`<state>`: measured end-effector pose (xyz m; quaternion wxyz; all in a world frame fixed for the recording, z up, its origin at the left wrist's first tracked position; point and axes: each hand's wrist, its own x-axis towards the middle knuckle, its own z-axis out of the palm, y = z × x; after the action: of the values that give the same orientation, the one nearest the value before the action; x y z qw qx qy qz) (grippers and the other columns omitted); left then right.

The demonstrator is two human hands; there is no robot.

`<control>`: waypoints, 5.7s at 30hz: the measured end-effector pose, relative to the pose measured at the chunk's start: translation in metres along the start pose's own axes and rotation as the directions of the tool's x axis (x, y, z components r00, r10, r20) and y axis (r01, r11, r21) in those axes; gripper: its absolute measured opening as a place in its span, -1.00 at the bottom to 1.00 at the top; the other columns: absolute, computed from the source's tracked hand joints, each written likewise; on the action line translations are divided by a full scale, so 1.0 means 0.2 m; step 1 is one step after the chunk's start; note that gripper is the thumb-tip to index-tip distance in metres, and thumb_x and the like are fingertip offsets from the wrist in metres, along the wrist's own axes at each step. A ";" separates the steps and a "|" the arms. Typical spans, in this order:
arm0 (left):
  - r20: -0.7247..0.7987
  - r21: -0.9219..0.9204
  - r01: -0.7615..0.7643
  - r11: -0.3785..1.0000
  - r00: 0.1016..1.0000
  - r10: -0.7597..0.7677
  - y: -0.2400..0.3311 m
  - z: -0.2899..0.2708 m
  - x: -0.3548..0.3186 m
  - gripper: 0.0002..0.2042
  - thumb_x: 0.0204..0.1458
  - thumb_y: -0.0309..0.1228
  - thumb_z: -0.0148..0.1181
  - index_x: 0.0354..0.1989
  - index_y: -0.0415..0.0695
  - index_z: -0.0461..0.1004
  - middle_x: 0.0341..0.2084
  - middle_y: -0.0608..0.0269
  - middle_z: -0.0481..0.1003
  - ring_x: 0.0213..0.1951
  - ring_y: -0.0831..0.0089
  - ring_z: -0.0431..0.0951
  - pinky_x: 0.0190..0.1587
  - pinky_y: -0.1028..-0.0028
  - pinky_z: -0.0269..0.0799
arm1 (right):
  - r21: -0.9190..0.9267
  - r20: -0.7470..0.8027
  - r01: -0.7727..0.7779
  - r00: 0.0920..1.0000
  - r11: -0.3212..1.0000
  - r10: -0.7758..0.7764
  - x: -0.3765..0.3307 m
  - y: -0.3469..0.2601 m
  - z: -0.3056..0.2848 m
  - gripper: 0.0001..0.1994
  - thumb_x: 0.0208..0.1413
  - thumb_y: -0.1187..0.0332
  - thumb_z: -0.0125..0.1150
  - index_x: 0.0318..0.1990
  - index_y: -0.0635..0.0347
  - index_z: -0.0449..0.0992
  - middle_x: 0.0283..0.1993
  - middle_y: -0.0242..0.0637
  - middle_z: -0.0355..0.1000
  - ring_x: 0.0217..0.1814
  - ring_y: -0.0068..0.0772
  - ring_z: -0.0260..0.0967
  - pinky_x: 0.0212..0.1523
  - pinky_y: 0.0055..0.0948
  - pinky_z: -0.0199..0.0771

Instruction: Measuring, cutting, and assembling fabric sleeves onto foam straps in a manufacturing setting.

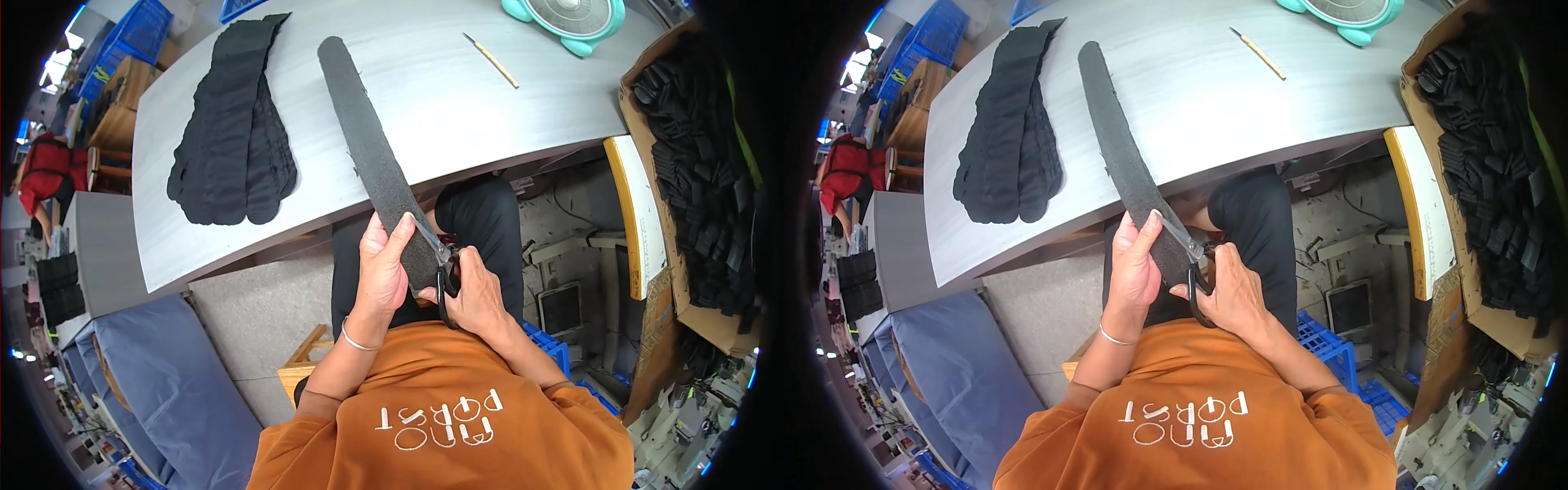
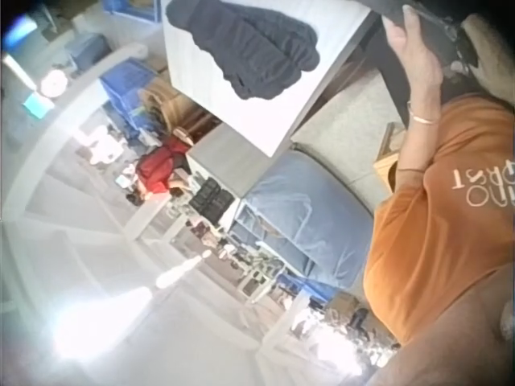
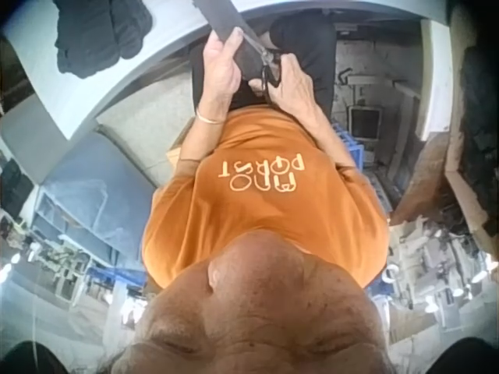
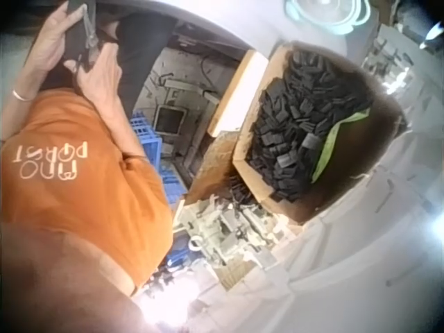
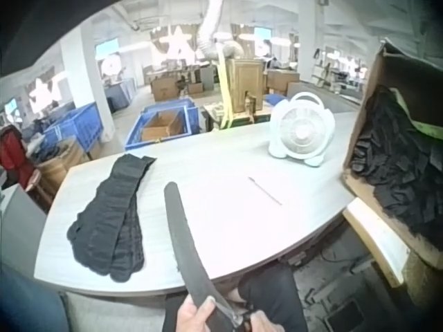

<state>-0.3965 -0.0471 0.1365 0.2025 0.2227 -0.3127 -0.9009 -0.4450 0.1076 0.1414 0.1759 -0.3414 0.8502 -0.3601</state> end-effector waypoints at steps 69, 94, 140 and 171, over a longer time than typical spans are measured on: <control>-0.020 -0.014 0.120 0.993 0.993 -0.120 -0.06 -0.02 -0.01 -0.81 0.20 -0.45 0.18 -0.05 -0.16 0.41 -0.22 0.35 0.53 -0.21 0.62 0.52 -0.10 0.54 0.46 | 0.055 -0.061 -0.024 0.998 0.998 0.028 -0.08 0.08 0.08 -0.49 -0.09 0.08 0.49 -0.29 0.30 0.33 -0.40 -0.04 0.40 -0.40 0.11 0.42 -0.43 -0.14 0.42; -0.056 0.080 -0.204 0.976 0.976 0.209 0.18 0.06 0.10 -0.73 0.24 -0.44 0.12 0.08 -0.22 0.37 -0.16 0.29 0.53 -0.19 0.60 0.53 -0.11 0.55 0.49 | 0.198 0.039 -0.020 0.999 0.980 0.013 -0.01 0.12 0.04 -0.44 -0.06 0.11 0.46 -0.15 0.32 0.27 -0.33 -0.06 0.37 -0.34 -0.09 0.36 -0.26 -0.26 0.42; 0.085 0.009 0.111 0.994 0.990 -0.112 0.01 0.09 0.10 -0.82 0.25 -0.43 0.09 -0.04 -0.21 0.41 -0.23 0.26 0.53 -0.25 0.56 0.55 -0.14 0.50 0.53 | 0.028 -0.059 0.001 0.998 1.000 0.001 0.12 0.07 -0.04 -0.49 -0.03 0.03 0.44 -0.26 0.28 0.34 -0.52 -0.11 0.43 -0.50 0.06 0.46 -0.52 -0.18 0.43; 0.027 -0.106 0.136 0.985 0.991 -0.133 -0.05 0.05 0.03 -0.81 0.24 -0.41 0.11 -0.03 -0.18 0.41 -0.21 0.29 0.53 -0.17 0.52 0.56 -0.04 0.44 0.51 | 0.012 -0.057 -0.026 0.998 1.000 0.026 0.08 0.07 -0.09 -0.49 -0.06 0.03 0.46 -0.29 0.29 0.35 -0.55 -0.16 0.41 -0.53 -0.07 0.45 -0.49 -0.24 0.44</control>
<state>-0.4098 -0.0378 0.1350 0.1498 0.2230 -0.2498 -0.9303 -0.4718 0.1122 0.1416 0.1582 -0.3190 0.8572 -0.3720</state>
